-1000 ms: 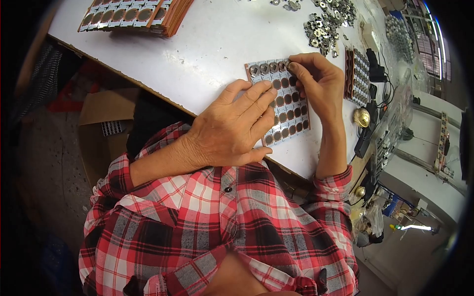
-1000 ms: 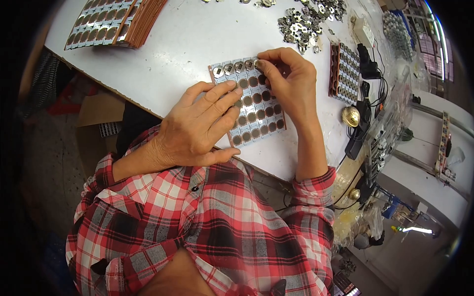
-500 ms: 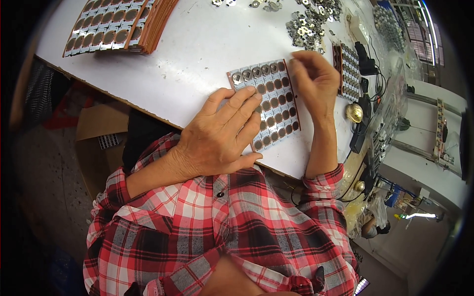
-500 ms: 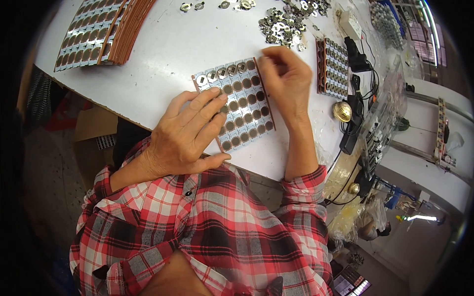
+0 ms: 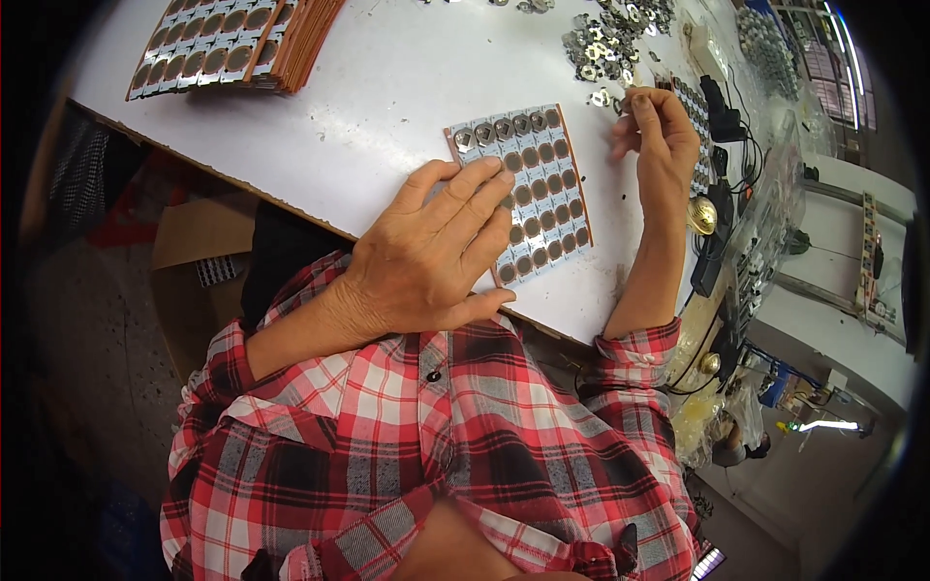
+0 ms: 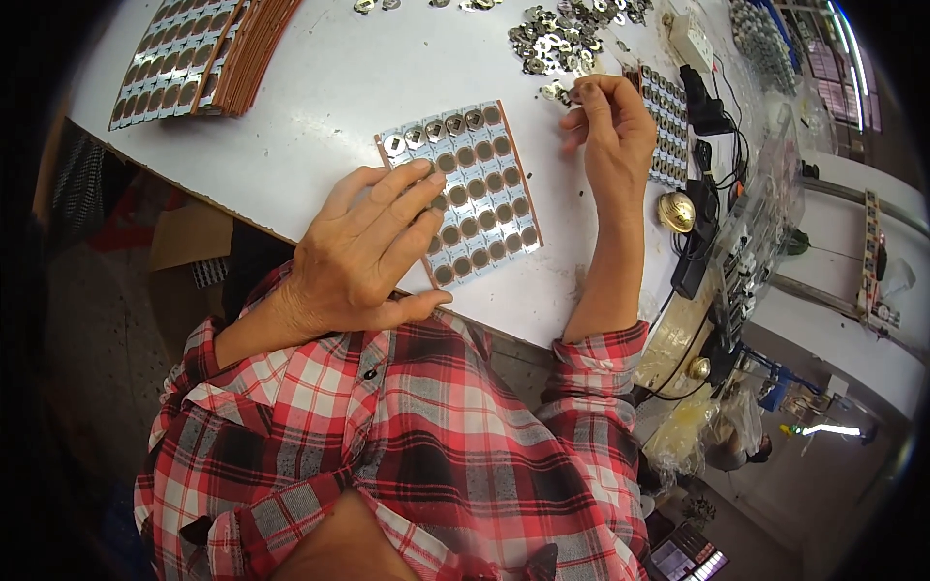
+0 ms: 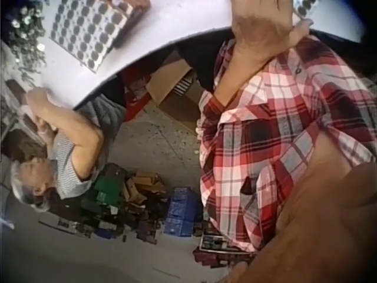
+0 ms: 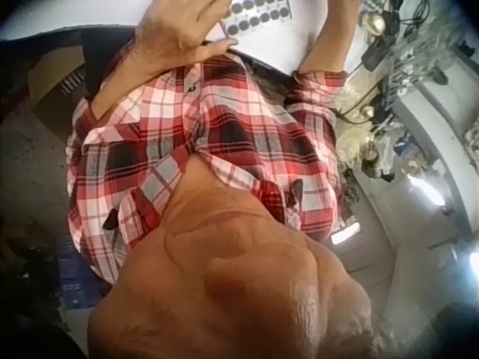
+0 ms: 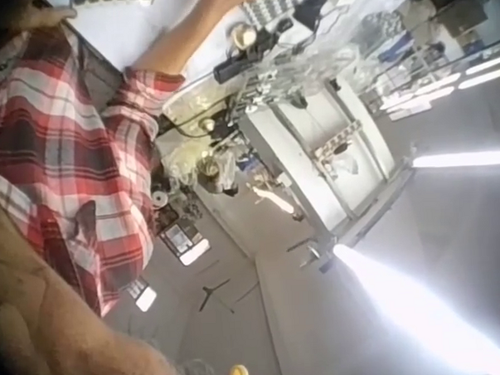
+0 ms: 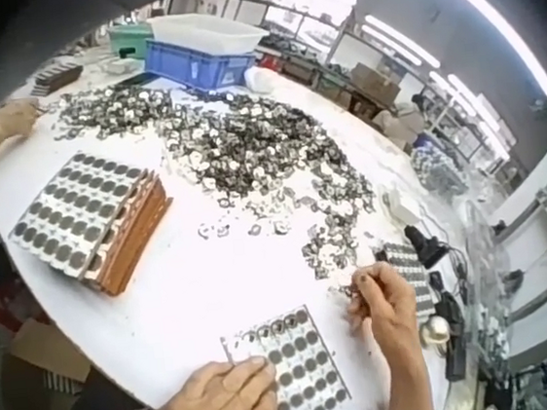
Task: Assembling small metal components onto a grid card at a factory workbench.
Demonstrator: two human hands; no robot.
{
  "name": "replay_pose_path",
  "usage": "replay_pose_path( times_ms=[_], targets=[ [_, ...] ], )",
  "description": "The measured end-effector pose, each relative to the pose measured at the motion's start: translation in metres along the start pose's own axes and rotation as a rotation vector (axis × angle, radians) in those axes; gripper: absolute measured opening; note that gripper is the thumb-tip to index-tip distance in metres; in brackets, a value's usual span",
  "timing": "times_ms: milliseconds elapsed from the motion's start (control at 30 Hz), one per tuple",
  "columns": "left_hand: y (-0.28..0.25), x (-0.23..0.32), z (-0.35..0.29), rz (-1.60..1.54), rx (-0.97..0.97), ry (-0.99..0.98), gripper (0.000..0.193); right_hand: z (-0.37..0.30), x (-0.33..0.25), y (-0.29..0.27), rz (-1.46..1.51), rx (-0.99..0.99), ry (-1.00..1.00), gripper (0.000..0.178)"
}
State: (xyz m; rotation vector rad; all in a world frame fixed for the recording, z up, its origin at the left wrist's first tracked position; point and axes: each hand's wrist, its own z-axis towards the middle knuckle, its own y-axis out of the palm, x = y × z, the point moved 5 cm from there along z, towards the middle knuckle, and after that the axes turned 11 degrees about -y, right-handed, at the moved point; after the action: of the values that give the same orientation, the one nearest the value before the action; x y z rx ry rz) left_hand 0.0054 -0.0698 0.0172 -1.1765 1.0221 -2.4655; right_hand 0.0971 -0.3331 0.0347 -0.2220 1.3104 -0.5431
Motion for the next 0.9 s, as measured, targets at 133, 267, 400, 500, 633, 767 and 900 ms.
replay_pose_path(
  times_ms=[133, 267, 400, 500, 633, 767, 900],
  targets=[
    [0.002, 0.0, -0.001, 0.002, 0.012, 0.002, 0.066, -0.008, -0.006, 0.01, 0.215, -0.008, 0.053, 0.017],
    [0.001, 0.0, 0.0, -0.001, 0.004, 0.0, 0.065, -0.006, -0.003, -0.001, 0.068, 0.007, 0.087, 0.017],
    [0.002, 0.0, 0.0, 0.0, 0.008, 0.0, 0.066, -0.008, 0.004, -0.013, 0.112, 0.114, -0.023, 0.013],
    [0.002, 0.0, 0.0, 0.002, 0.004, -0.001, 0.066, -0.002, 0.005, -0.01, -0.189, 0.018, -0.048, 0.014],
    [-0.014, 0.001, 0.008, -0.116, 0.045, -0.024, 0.059, -0.008, -0.011, -0.006, 0.228, 0.089, -0.043, 0.018],
    [-0.027, -0.016, 0.037, -0.275, 0.216, -0.058, 0.045, -0.014, -0.022, 0.004, 0.398, 0.028, -0.041, 0.021],
    [0.001, -0.053, 0.092, -0.74, 0.062, -0.505, 0.033, -0.022, -0.027, 0.018, 0.457, -0.014, -0.08, 0.02]
  ],
)
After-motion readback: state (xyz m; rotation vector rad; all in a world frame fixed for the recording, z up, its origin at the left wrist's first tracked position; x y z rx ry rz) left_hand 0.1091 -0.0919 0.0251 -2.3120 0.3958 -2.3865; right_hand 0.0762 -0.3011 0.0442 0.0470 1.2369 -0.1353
